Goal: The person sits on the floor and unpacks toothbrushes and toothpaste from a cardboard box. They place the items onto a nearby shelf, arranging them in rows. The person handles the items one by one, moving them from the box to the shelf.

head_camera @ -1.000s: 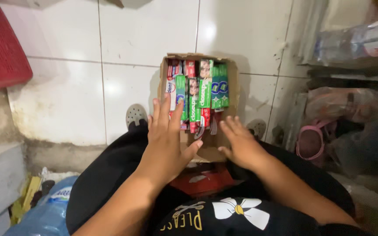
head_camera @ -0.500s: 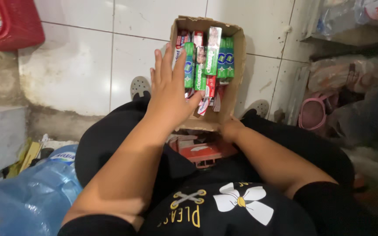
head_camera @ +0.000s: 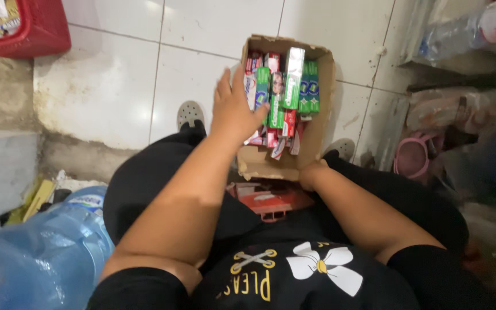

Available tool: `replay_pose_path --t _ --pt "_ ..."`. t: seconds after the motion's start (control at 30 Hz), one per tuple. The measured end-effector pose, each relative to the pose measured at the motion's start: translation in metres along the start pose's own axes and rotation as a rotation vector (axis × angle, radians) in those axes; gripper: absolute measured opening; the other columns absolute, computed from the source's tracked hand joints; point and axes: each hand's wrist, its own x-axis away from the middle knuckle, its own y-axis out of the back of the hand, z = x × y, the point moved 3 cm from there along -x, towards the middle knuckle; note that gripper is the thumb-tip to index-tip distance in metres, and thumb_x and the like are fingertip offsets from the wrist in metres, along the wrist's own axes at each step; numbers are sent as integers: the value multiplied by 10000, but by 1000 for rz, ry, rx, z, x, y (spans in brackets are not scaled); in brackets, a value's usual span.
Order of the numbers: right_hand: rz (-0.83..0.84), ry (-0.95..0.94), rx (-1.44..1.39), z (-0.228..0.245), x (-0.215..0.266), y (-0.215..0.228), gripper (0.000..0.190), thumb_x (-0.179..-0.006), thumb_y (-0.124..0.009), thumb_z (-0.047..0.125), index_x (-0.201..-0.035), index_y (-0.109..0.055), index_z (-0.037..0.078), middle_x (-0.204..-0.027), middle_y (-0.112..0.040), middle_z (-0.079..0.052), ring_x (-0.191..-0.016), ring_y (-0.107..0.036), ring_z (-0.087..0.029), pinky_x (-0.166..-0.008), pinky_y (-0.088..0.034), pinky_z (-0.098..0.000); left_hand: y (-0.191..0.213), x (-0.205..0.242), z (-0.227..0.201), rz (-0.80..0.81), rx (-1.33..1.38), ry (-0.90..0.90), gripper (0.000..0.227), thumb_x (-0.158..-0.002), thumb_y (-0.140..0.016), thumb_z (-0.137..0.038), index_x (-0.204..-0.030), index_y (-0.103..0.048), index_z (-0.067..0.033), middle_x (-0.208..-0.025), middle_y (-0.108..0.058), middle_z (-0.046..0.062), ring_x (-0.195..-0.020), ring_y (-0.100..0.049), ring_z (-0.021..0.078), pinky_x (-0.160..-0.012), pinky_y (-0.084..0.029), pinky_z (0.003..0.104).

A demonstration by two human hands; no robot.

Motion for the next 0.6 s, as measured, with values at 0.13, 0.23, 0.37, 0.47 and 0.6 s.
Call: replay_pose_path --t 0.13,0.23,0.37,0.47,0.6 --pt "-532 -141 -495 -36 -14 59 369 -1020 -556 233 -1354 -618 90 -1175 -736 -193 -1086 -707 -397 -911 -547 -506 -35 3 -12 185 1 73 1027 -776 -824 -397 -1550 -253 -40 -1582 -243 296 -1424 -300 499 -1156 -292 530" --pt "-917 -80 -413 -54 -2 120 662 -893 -627 145 -1520 -476 293 -1295 -607 -226 -1029 -682 -412 -873 -551 -490 -45 6 -21 227 18 81 1013 -764 -818 -395 -1544 -271 -50 -1586 -243 298 -1423 -328 479 -1117 -343 515" --pt "-775 -49 -341 -56 -10 170 828 -789 -696 148 -1519 -405 413 -1258 -509 -246 -1000 -651 -415 -862 -524 -496 -49 -1 -28 207 37 36 984 -786 -817 -391 -1542 -293 -43 -1567 -278 308 -1414 -350 489 -1142 -348 521" --pt "-763 -34 -337 -63 -33 163 745 -870 -687 119 -1504 -453 435 -1212 -524 -208 -1053 -638 -400 -924 -520 -483 -53 -4 -35 205 54 -5 981 -789 -818 -385 -1542 -293 -39 -1554 -295 313 -1414 -352 495 -1150 -346 526" --pt "-976 72 -592 -62 -41 134 776 -829 -731 57 -1487 -497 395 -1215 -543 -202 -1144 -619 -401 -975 -531 -456 -56 -12 -39 248 78 32 973 -785 -805 -360 -1554 -291 -59 -1571 -287 302 -1420 -335 495 -1132 -339 525"
